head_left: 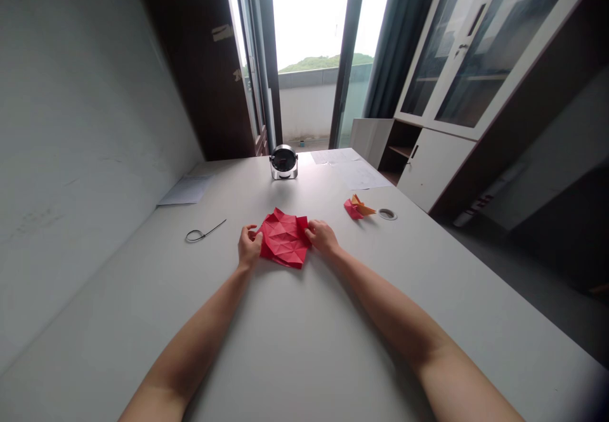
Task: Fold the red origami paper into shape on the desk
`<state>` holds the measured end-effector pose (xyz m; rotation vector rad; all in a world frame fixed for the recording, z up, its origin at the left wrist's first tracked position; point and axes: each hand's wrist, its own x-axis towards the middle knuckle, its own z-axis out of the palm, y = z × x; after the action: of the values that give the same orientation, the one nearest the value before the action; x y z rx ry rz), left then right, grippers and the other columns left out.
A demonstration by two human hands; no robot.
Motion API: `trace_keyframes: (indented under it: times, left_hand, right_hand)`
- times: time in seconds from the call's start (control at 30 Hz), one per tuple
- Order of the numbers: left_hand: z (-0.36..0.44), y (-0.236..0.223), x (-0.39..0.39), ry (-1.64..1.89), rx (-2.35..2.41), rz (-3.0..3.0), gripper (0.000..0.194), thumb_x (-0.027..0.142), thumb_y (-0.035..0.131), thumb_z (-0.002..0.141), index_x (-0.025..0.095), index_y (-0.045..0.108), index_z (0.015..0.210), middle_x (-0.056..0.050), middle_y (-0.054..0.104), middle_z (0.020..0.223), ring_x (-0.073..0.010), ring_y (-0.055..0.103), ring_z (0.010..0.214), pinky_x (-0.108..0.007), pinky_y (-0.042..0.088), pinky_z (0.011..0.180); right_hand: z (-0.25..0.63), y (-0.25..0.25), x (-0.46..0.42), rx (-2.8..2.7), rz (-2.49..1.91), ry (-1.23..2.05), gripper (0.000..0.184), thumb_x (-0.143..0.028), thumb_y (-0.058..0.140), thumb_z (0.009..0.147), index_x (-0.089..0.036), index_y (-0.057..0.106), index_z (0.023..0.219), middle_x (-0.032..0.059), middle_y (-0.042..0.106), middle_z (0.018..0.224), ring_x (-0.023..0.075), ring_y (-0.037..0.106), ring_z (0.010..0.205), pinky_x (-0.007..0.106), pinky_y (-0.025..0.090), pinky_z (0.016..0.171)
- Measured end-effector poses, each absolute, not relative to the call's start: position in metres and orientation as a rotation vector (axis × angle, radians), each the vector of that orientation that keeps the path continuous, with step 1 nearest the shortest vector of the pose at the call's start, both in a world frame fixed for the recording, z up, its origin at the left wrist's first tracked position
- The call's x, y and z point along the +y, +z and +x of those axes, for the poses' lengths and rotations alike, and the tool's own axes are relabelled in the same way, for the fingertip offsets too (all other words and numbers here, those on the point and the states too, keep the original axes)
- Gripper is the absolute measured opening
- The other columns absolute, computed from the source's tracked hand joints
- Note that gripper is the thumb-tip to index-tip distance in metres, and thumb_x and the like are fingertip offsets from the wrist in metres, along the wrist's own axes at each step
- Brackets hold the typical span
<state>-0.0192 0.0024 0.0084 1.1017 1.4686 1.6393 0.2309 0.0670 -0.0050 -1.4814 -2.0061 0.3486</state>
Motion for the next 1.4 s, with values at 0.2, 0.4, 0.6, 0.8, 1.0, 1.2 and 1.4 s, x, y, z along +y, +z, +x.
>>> trace_keyframes:
  times: [0.2,0.4,0.6,0.8,1.0,1.2,1.4]
  left_hand:
    - [-0.021,0.014,0.000,1.674,1.669,1.322,0.009,0.019,0.059,0.077,0.021,0.065,0.084,-0.002,0.064,0.076,-0.0173,0.056,0.068,-0.026,0.042,0.065]
    - [-0.032,0.010,0.007,1.531,1.873,1.373,0.012,0.024,0.055,0.081,0.022,0.064,0.073,-0.003,0.061,0.072,-0.0202,0.055,0.070,-0.030,0.042,0.071]
    - [-0.019,0.018,-0.007,1.247,2.057,1.989,0.019,0.023,0.063,0.077,0.023,0.066,0.096,-0.014,0.055,0.130,-0.0348,0.047,0.122,-0.050,0.036,0.105]
    - [-0.002,0.022,-0.018,0.912,1.746,2.474,0.023,0.017,0.058,0.082,0.025,0.067,0.102,-0.012,0.060,0.128,-0.0347,0.040,0.134,-0.058,0.008,0.120]
    - [0.000,0.013,-0.018,0.715,1.453,2.504,0.041,0.039,0.059,0.087,0.028,0.059,0.127,-0.010,0.055,0.138,-0.0300,0.047,0.129,-0.052,0.022,0.118]
    - [-0.007,-0.003,-0.012,0.529,1.477,2.461,0.063,0.055,0.056,0.087,0.027,0.047,0.143,-0.012,0.037,0.156,-0.0323,0.029,0.145,-0.055,0.016,0.119]
    - [-0.007,-0.001,-0.014,0.534,1.487,2.431,0.067,0.058,0.058,0.085,0.029,0.046,0.145,-0.010,0.036,0.157,-0.0316,0.026,0.147,-0.054,0.012,0.121]
  right_hand:
    - [0.231,-0.005,0.066,-1.986,-1.504,0.337,0.012,-0.028,0.058,0.090,-0.022,0.063,0.081,0.0049,0.064,0.087,0.0191,0.053,0.086,0.028,0.034,0.071]
    - [0.232,-0.006,0.067,-1.991,-1.506,0.323,0.014,-0.030,0.059,0.090,-0.021,0.063,0.080,0.0047,0.063,0.088,0.0188,0.052,0.088,0.028,0.034,0.074]
    - [0.231,-0.006,0.066,-2.001,-1.502,0.327,0.015,-0.029,0.057,0.091,-0.021,0.063,0.080,0.0047,0.064,0.089,0.0187,0.053,0.090,0.028,0.035,0.076]
    - [0.231,-0.006,0.068,-1.980,-1.480,0.328,0.019,-0.032,0.058,0.089,-0.021,0.061,0.073,0.0032,0.063,0.079,0.0180,0.052,0.081,0.027,0.033,0.069]
    - [0.226,-0.006,0.066,-1.956,-1.373,0.553,0.026,-0.039,0.054,0.088,-0.022,0.060,0.070,-0.0023,0.060,0.064,0.0138,0.048,0.061,0.026,0.030,0.061]
    - [0.244,0.004,0.081,-1.798,-1.433,0.498,0.021,-0.037,0.052,0.088,-0.022,0.065,0.083,0.0035,0.068,0.083,0.0196,0.058,0.078,0.029,0.040,0.074]
    - [0.315,-0.002,0.106,-1.392,-1.831,-0.046,0.031,-0.035,0.049,0.089,-0.018,0.059,0.112,0.0173,0.055,0.119,0.0322,0.046,0.113,0.044,0.035,0.095]
